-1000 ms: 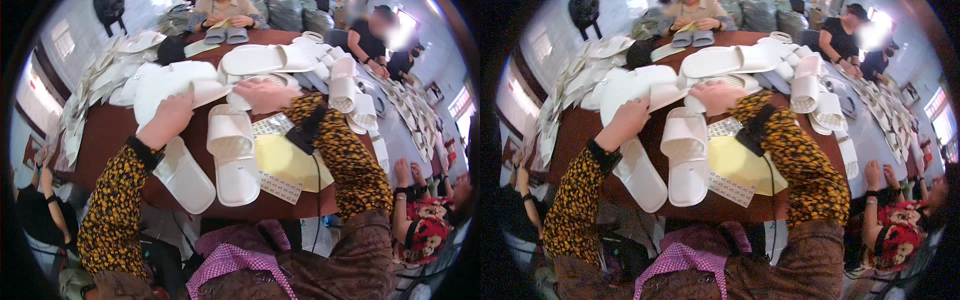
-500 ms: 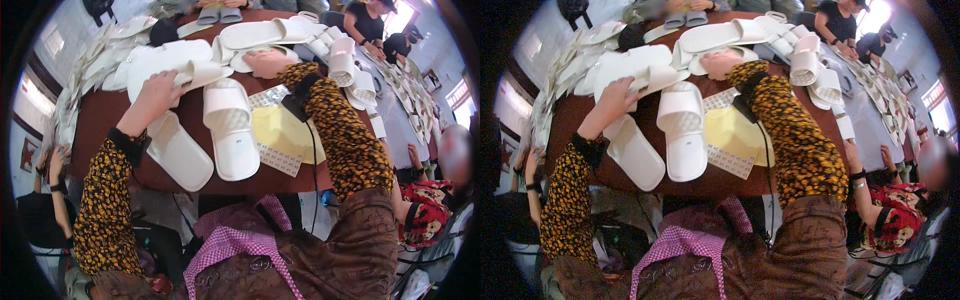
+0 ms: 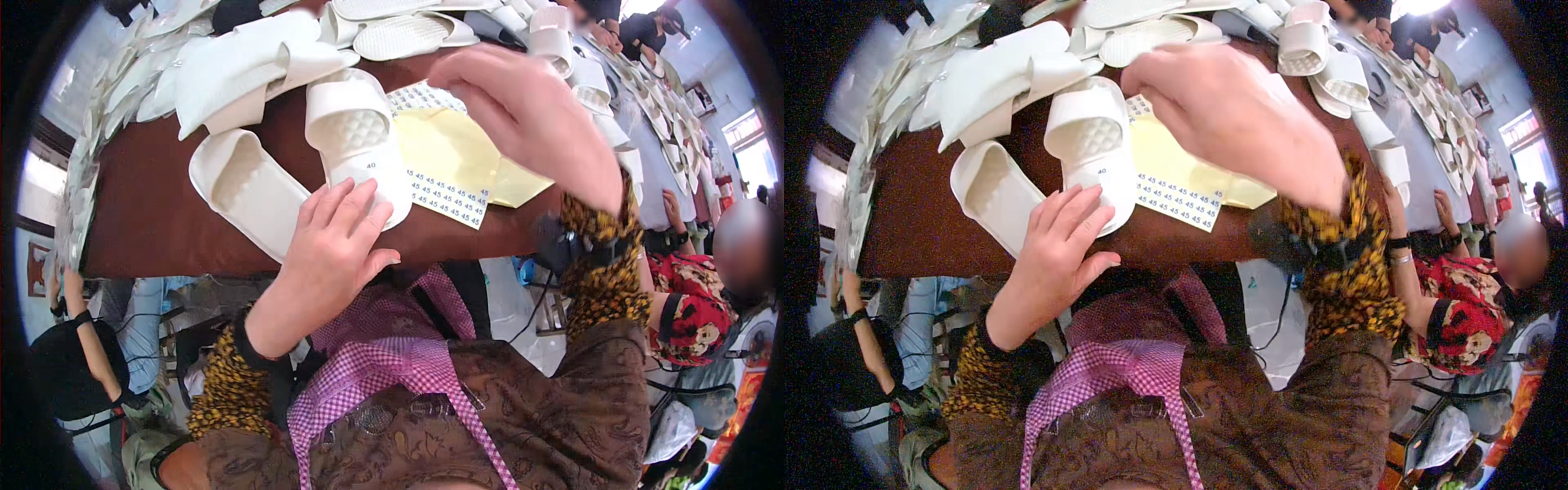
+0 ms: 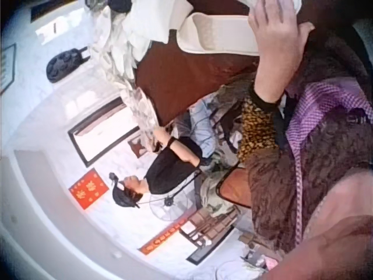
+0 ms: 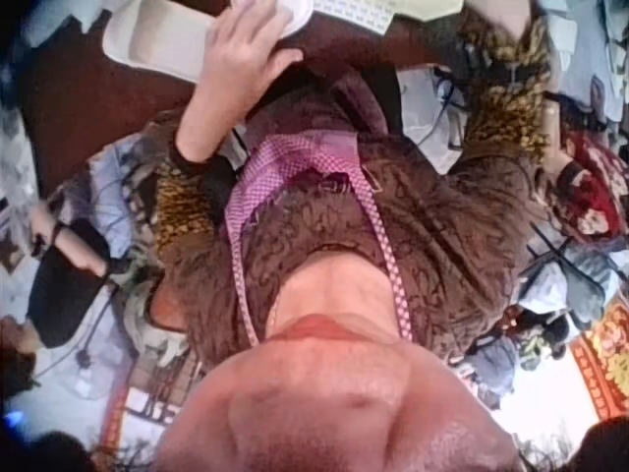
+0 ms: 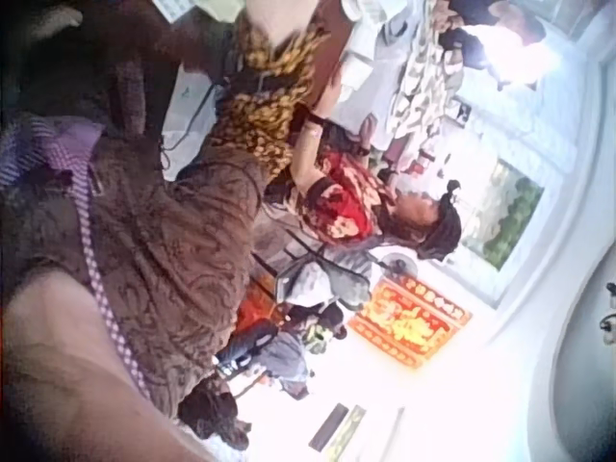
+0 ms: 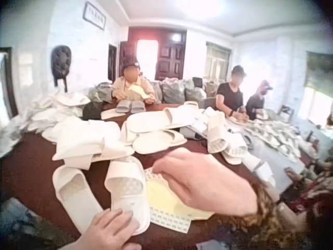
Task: Applying size labels or stickers to the inner soles of slippers at a manufacturing work table.
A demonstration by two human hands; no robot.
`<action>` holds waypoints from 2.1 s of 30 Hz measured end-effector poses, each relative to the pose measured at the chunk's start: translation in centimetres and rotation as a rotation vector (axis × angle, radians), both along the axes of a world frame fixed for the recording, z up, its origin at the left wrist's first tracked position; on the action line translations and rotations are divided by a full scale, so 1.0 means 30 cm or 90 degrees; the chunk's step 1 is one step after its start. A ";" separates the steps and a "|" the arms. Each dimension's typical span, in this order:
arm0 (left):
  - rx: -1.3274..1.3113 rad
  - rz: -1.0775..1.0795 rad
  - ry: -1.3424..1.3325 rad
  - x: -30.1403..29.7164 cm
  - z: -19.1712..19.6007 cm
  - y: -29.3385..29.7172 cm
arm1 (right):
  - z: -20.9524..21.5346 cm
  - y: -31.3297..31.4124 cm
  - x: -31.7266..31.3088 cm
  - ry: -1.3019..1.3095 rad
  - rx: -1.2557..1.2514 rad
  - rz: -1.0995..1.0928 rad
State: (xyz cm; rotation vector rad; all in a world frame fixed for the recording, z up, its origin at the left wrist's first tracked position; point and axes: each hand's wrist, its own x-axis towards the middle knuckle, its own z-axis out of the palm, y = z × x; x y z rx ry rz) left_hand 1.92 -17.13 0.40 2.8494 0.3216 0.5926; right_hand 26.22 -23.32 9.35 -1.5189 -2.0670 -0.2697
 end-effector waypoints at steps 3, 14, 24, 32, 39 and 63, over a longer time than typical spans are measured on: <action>0.008 0.069 -0.036 -0.015 -0.054 -0.019 | -0.102 -0.100 -0.046 0.198 -0.013 -0.033; 0.079 0.163 -0.030 -0.019 -0.139 -0.022 | -0.433 -0.090 -0.083 0.403 0.010 -0.181; 0.078 0.126 -0.058 0.079 -0.070 -0.079 | -0.478 -0.223 -0.011 0.428 0.062 -0.320; 0.054 -0.001 -0.017 0.281 -0.133 -0.162 | -0.496 -0.227 -0.028 0.252 0.075 -0.310; 0.027 -0.009 -0.037 0.301 -0.176 -0.135 | -0.498 -0.223 -0.031 0.188 0.060 -0.315; 0.002 -0.003 -0.037 0.297 -0.168 -0.135 | -0.463 -0.216 -0.024 0.230 -0.040 -0.292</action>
